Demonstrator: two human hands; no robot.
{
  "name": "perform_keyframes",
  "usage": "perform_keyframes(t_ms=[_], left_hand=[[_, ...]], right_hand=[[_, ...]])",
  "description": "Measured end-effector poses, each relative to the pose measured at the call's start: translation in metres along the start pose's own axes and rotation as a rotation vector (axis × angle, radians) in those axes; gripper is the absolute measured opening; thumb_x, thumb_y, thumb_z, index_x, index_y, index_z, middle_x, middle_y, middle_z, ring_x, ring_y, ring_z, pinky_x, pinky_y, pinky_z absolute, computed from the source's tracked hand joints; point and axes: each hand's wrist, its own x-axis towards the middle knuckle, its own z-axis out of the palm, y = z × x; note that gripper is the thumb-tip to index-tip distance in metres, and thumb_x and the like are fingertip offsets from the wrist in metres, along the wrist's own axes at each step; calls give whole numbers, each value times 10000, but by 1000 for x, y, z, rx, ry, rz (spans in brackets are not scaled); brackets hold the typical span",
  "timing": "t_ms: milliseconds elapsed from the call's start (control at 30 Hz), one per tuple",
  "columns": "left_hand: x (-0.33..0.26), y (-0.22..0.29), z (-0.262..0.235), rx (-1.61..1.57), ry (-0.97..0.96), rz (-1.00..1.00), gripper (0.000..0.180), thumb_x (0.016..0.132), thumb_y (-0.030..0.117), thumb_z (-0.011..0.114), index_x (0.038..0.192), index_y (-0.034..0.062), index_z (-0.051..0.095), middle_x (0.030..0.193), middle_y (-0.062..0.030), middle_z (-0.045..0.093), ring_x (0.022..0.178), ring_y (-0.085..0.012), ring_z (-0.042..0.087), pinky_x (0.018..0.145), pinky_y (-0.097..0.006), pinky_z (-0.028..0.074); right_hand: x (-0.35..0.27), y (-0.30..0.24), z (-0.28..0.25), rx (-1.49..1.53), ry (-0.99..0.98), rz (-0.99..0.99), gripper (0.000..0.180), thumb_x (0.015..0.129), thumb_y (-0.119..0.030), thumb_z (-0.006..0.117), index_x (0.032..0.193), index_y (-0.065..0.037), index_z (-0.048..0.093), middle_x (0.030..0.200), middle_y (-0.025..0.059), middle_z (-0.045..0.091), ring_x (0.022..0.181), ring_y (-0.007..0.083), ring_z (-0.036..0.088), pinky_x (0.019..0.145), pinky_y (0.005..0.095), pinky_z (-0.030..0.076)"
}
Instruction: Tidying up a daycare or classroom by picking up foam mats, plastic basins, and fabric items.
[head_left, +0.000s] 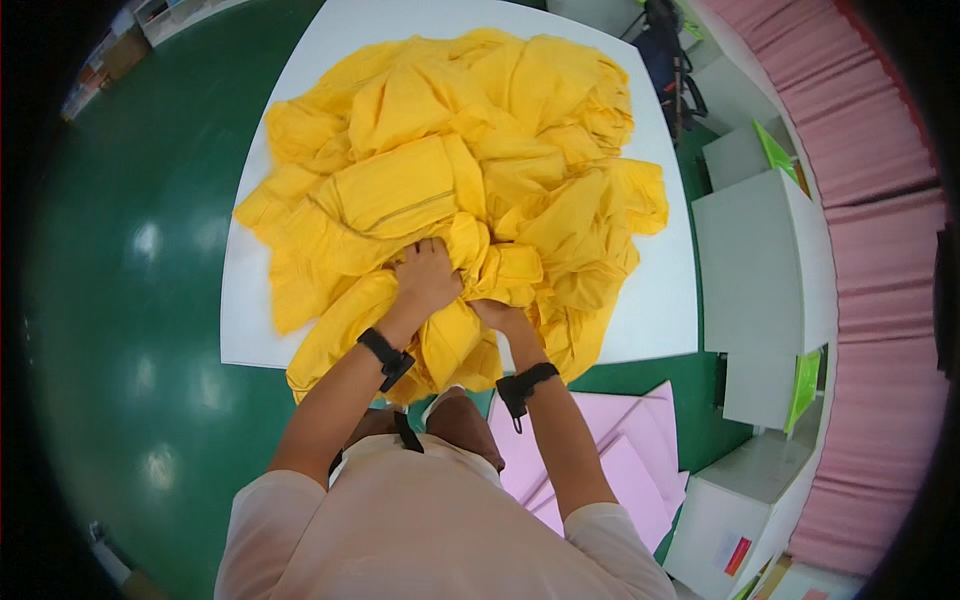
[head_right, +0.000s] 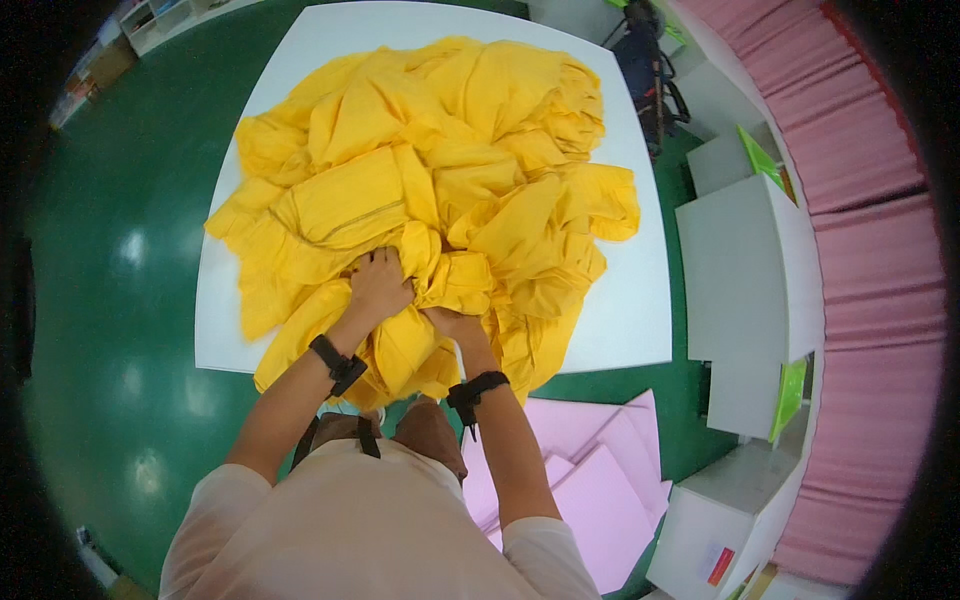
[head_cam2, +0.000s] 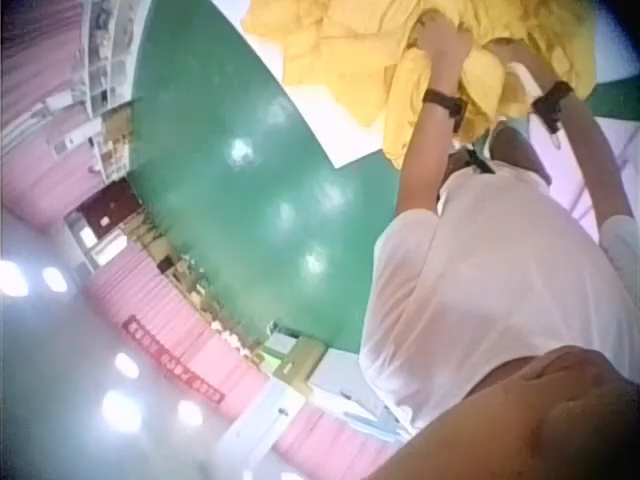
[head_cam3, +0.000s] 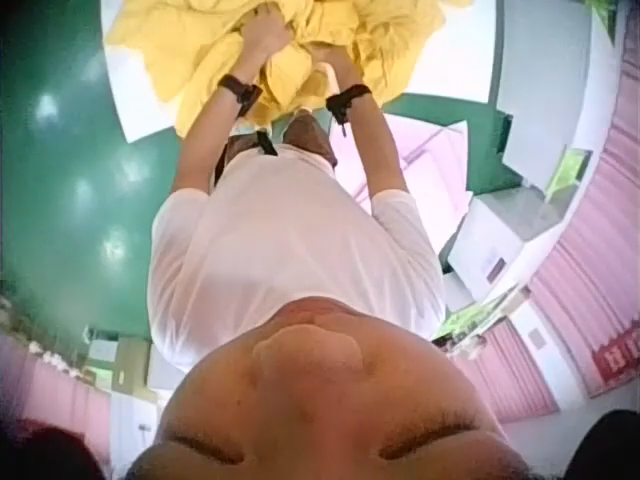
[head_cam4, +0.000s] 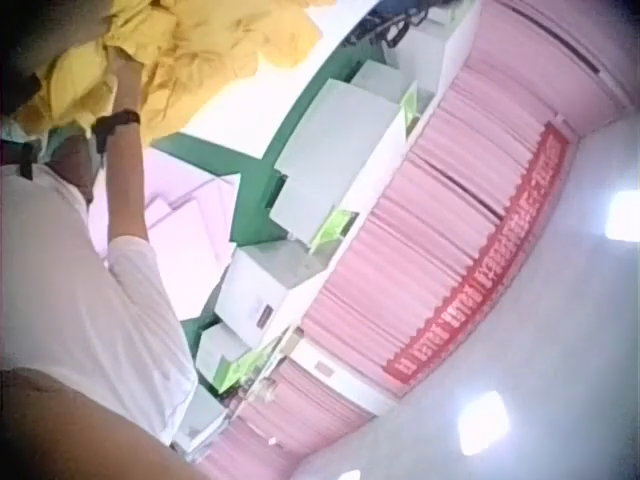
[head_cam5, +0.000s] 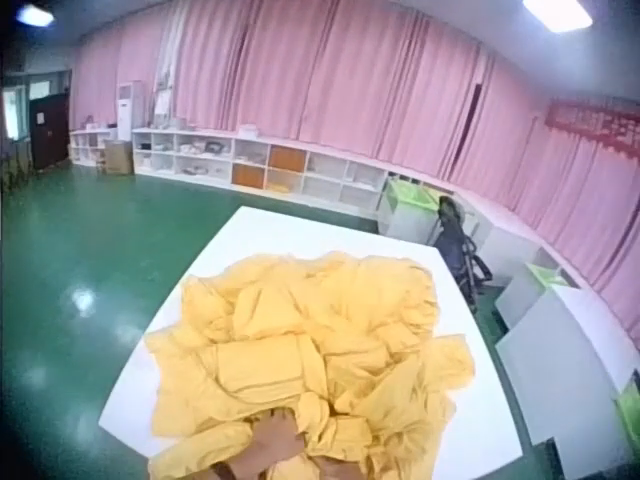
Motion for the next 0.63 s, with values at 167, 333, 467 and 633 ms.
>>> perform_keyframes(t_ms=[167,333,467,633], left_hand=[[-11,-4,8,47,91,-31,489,739,238,580,1130,-28,457,1150,-205,499,1111,-363,441,853,-478,459],[-21,-1,30,87,158,-20,508,751,271,588,1146,-18,454,1130,-167,512,1089,-343,447,850,-465,465],[-32,-21,37,69,122,-102,525,769,303,586,1160,-18,449,1140,-170,503,1095,-328,445,866,-456,457],[-44,-21,39,-6,146,-122,604,772,371,588,1216,4,407,1229,-196,443,1117,-343,439,960,-475,373]], right_hand=[[3,-11,-9,73,-156,-10,630,884,-549,364,1382,-163,346,1462,68,295,1343,293,240,1106,403,177],[4,-5,-7,111,-250,-71,628,894,-539,323,1379,-141,341,1457,81,303,1337,289,253,1102,401,185],[-8,-38,-11,56,-308,-78,609,899,-511,315,1365,-122,361,1448,87,319,1329,292,272,1094,400,200],[8,-35,8,-112,-181,-232,583,901,-490,334,1331,-103,412,1420,81,373,1307,292,313,1078,395,237]])
